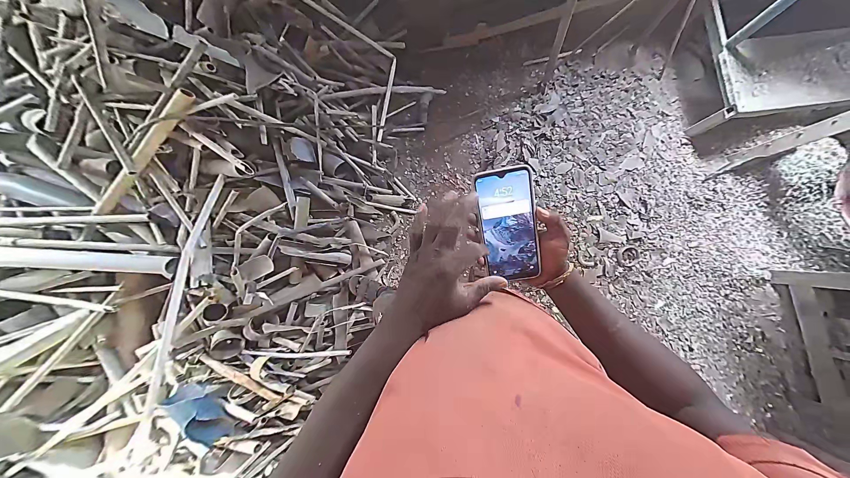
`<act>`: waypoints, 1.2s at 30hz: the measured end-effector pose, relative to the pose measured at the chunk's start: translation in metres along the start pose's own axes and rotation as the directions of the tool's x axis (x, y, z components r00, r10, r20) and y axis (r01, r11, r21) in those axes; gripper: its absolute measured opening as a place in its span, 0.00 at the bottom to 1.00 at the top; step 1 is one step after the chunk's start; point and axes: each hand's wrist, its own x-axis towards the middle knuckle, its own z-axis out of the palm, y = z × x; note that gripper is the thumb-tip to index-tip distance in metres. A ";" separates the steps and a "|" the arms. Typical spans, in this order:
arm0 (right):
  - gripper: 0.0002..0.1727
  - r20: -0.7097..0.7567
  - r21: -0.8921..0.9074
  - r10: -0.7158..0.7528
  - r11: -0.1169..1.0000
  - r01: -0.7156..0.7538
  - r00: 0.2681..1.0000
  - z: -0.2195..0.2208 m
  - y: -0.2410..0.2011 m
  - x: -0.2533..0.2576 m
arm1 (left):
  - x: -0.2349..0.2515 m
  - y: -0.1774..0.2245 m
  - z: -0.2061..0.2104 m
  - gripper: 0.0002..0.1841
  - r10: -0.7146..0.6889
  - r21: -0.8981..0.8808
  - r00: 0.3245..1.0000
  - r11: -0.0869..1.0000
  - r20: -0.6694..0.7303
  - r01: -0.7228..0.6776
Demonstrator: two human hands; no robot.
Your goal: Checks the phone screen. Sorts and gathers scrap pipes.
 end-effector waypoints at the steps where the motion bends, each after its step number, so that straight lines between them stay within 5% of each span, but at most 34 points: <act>1: 0.29 0.018 0.019 0.007 1.000 -0.008 1.000 0.002 -0.001 0.001 | -0.002 0.000 0.000 0.22 0.023 -0.057 0.999 0.998 -0.041 -0.026; 15: 0.30 0.016 0.000 0.028 1.000 -0.028 0.999 0.000 0.002 0.001 | -0.011 -0.003 0.005 0.17 -0.091 -0.159 0.987 0.985 -0.134 0.069; 23: 0.25 -0.097 -0.069 -0.030 0.997 0.023 0.995 -0.002 0.005 -0.004 | 0.001 0.001 0.006 0.38 -0.135 0.116 0.991 0.984 0.020 0.132; 27: 0.26 -0.071 -0.059 -0.024 0.998 0.020 0.997 -0.003 0.004 -0.004 | -0.004 0.002 0.005 0.21 0.051 -0.080 0.997 0.995 -0.059 -0.056; 36: 0.30 0.010 0.008 0.011 1.000 -0.011 1.000 0.005 0.000 0.000 | -0.009 -0.001 0.003 0.20 0.038 -0.211 0.987 0.975 -0.153 -0.070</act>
